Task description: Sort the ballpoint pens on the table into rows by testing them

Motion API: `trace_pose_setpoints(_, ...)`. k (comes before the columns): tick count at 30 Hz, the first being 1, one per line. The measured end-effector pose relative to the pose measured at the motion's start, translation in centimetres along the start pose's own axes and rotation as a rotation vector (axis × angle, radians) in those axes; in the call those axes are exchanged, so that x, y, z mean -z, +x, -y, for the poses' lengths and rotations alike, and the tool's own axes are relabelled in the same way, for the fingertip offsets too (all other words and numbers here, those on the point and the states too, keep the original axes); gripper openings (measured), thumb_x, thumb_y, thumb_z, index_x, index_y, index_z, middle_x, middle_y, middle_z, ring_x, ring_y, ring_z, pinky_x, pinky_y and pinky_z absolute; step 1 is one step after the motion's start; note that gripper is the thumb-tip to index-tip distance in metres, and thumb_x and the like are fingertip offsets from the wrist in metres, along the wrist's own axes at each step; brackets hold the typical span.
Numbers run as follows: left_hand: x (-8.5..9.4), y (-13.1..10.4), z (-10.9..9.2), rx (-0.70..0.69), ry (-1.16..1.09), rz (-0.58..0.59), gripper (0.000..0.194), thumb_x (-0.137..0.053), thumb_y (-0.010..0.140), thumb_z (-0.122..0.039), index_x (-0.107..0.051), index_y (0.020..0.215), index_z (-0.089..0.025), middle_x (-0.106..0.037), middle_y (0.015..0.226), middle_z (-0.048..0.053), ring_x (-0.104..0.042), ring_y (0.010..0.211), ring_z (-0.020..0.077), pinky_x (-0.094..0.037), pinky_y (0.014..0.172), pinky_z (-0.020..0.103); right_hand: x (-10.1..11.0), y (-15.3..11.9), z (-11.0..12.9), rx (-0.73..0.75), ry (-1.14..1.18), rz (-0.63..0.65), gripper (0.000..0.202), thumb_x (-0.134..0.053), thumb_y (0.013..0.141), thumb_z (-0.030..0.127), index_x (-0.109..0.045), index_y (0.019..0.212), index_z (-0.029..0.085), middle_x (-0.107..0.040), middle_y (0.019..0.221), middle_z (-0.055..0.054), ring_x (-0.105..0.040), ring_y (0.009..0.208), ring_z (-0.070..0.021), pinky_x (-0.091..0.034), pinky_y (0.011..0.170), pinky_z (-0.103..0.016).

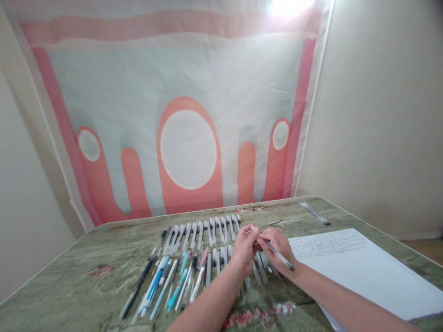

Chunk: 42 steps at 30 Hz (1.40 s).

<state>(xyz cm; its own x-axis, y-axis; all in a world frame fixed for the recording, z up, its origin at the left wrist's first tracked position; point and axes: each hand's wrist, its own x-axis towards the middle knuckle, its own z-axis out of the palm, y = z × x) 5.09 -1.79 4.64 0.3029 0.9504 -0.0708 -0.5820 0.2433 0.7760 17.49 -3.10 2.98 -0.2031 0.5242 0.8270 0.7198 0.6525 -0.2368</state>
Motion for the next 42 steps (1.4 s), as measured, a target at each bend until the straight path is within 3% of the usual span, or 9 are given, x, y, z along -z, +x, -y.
trace_pose_setpoints(8, 0.3, 0.8, -0.4, -0.002, -0.034, -0.002, 0.047, -0.072, 0.056, -0.032, -0.048, 0.094, -0.017, -0.058, 0.070, -0.001, -0.054, 0.058, 0.0078, -0.041, 0.059, 0.020, 0.9, 0.9, 1.2, -0.028, 0.006, 0.064, 0.013, -0.043, 0.082, 0.025, -0.053, 0.088, 0.019, -0.056, 0.073, -0.004, -0.051, 0.069, -0.0172, -0.037, 0.068, -0.033)
trace_pose_setpoints(11, 1.0, 1.5, -0.7, -0.090, -0.042, -0.062, 0.045, -0.071, 0.058, -0.032, -0.048, 0.094, -0.018, -0.057, 0.070, -0.002, -0.050, 0.053, 0.0035, -0.039, 0.056, 0.016, 1.5, 0.9, 1.9, -0.027, 0.066, 0.115, 0.017, -0.042, 0.082, 0.024, -0.052, 0.094, 0.018, -0.056, 0.075, -0.005, -0.050, 0.070, -0.0178, -0.036, 0.069, -0.034)
trace_pose_setpoints(15, 2.1, 2.4, -0.8, -0.194, -0.039, -0.172, 0.042, -0.069, 0.060, -0.033, -0.048, 0.093, -0.017, -0.056, 0.068, -0.003, -0.048, 0.052, 0.0018, -0.037, 0.054, 0.014, 2.0, 1.0, 2.4, -0.019, 0.099, 0.152, 0.016, -0.038, 0.083, 0.021, -0.053, 0.086, 0.018, -0.057, 0.073, -0.004, -0.051, 0.070, -0.0169, -0.035, 0.070, -0.033)
trace_pose_setpoints(20, 1.9, 2.1, -0.4, -0.235, -0.003, -0.233, 0.047, -0.067, 0.062, -0.036, -0.044, 0.100, -0.019, -0.056, 0.069, -0.003, -0.049, 0.053, 0.0038, -0.039, 0.056, 0.016, 1.6, 1.4, 2.5, -0.068, 0.055, 0.172, 0.020, -0.033, 0.086, 0.019, -0.053, 0.084, 0.018, -0.058, 0.074, -0.004, -0.051, 0.070, -0.0165, -0.034, 0.070, -0.032)
trace_pose_setpoints(29, 0.1, 0.4, -0.8, -0.199, 0.114, -0.120, 0.069, -0.061, 0.069, -0.037, -0.022, 0.124, -0.026, -0.058, 0.072, -0.001, -0.052, 0.057, 0.0065, -0.041, 0.062, 0.021, 1.0, 1.1, 1.8, -0.048, 0.035, 0.152, 0.021, -0.031, 0.087, 0.018, -0.053, 0.087, 0.017, -0.060, 0.079, -0.005, -0.051, 0.074, -0.0164, -0.035, 0.072, -0.031)
trace_pose_setpoints(42, 0.2, 0.2, -0.5, -0.266, 0.151, -0.035, 0.068, -0.059, 0.071, -0.035, -0.018, 0.125, -0.025, -0.057, 0.069, -0.002, -0.050, 0.056, 0.0060, -0.039, 0.062, 0.021, 0.6, 0.4, 1.2, 0.020, 0.029, 0.115, 0.018, -0.033, 0.086, 0.016, -0.051, 0.088, 0.016, -0.057, 0.077, -0.005, -0.050, 0.073, -0.0156, -0.035, 0.071, -0.032)
